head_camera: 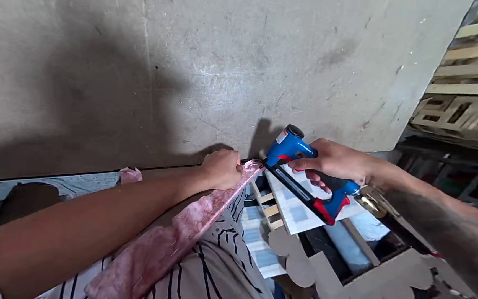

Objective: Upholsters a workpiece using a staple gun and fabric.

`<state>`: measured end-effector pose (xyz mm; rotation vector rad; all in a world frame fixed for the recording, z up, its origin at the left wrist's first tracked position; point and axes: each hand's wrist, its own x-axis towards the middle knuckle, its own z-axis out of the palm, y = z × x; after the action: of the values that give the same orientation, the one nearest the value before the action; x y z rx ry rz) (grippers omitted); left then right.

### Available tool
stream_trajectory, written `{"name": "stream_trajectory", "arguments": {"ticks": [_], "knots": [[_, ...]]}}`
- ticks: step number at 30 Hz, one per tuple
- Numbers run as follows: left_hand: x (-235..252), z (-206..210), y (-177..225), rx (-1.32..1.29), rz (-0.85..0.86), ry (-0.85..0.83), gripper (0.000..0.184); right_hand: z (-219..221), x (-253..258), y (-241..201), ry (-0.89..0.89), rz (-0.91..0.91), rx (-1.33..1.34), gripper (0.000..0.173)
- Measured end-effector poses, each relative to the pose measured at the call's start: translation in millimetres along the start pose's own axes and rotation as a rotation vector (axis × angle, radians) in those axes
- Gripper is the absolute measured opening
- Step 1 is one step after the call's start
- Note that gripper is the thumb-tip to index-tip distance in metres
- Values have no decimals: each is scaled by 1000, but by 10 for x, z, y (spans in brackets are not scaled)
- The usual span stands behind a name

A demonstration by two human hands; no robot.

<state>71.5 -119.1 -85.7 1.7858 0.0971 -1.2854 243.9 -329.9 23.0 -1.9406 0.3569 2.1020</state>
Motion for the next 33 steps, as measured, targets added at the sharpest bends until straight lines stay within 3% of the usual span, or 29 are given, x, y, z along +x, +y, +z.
{"name": "stream_trajectory", "arguments": {"ticks": [7,23,33], "knots": [[16,8,-88,-62,55,0,21,21,317,-41,-99,73,65,32],[65,13,-162,-28,240,10,10,392,-81,-382,-167,90,77,27],[100,43,-273,-62,374,39,31,603,-313,-586,-209,75,49,35]]}}
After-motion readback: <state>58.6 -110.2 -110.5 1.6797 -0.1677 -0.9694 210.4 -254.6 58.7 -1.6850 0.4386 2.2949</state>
